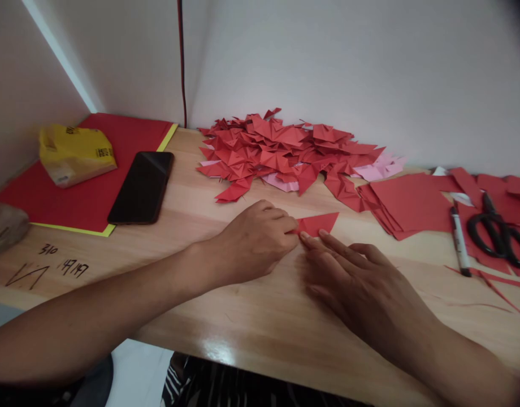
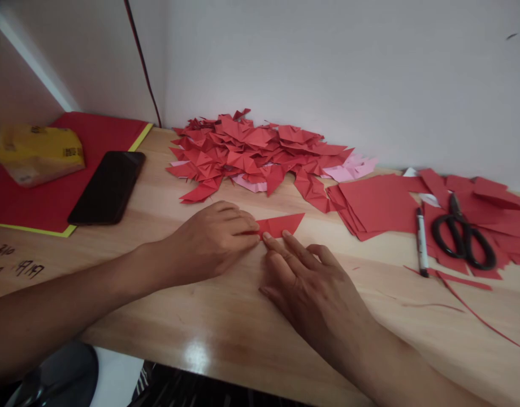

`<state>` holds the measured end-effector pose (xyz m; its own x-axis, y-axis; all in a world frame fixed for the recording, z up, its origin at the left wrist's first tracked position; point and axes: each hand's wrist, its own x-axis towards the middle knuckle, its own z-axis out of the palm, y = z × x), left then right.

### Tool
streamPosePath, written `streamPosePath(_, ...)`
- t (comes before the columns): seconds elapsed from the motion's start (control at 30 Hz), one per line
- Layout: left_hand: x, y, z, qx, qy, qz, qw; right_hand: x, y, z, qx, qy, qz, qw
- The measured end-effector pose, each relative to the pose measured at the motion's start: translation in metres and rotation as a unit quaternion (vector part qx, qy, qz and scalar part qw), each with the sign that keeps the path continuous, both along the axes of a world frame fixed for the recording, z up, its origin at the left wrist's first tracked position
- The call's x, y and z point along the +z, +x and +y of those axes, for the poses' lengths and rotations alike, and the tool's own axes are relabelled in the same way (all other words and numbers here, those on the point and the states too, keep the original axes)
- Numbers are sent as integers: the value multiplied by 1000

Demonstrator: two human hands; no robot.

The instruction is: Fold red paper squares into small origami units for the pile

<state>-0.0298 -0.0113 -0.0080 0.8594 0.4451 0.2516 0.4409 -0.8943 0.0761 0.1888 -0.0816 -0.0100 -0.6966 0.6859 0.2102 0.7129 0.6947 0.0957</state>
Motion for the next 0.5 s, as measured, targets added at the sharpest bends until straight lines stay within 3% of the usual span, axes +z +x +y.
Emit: streamPosePath(0.5, -2, 0, -1, -20, 39, 17, 999, -4, 8, 4, -41, 50, 14, 998)
